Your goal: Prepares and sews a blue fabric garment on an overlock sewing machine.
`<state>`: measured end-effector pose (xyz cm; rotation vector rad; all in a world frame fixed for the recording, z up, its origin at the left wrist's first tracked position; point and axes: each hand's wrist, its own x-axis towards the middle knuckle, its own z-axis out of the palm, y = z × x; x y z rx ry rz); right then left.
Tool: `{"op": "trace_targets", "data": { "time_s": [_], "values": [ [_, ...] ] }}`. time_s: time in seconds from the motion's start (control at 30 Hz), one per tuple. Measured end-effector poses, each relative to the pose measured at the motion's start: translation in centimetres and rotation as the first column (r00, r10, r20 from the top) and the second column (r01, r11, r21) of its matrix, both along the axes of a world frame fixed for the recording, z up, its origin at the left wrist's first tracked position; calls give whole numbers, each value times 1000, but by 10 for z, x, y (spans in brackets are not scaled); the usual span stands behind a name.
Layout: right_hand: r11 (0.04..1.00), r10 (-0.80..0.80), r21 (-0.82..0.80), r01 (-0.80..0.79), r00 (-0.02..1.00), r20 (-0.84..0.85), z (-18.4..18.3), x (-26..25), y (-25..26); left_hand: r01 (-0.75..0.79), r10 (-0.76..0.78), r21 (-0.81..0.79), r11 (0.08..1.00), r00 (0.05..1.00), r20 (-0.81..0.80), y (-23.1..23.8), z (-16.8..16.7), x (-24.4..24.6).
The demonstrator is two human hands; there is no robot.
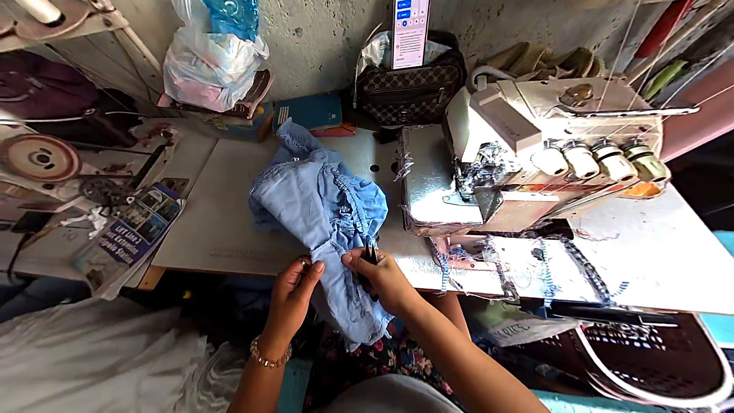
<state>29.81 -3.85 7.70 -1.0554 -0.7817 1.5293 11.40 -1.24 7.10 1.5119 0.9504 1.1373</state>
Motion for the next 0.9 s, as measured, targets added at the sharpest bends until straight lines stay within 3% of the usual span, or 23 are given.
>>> {"op": "trace_targets", "data": {
  "time_s": [0.63, 0.73, 0.9],
  "values": [
    [999, -19, 38, 19, 1000, 0, -4, -11, -3, -28, 28, -14, 999, 1000, -9, -5, -7, -13],
    [973, -31, 231, -20, 976, 216, -7, -16, -11, -76, 74, -63, 995, 997, -30, -4, -6, -22],
    [794, -140, 548, -265, 796, 589, -25, -40, -37, -153, 227, -487, 860, 969, 95, -4, 4, -34]
  ]
}}
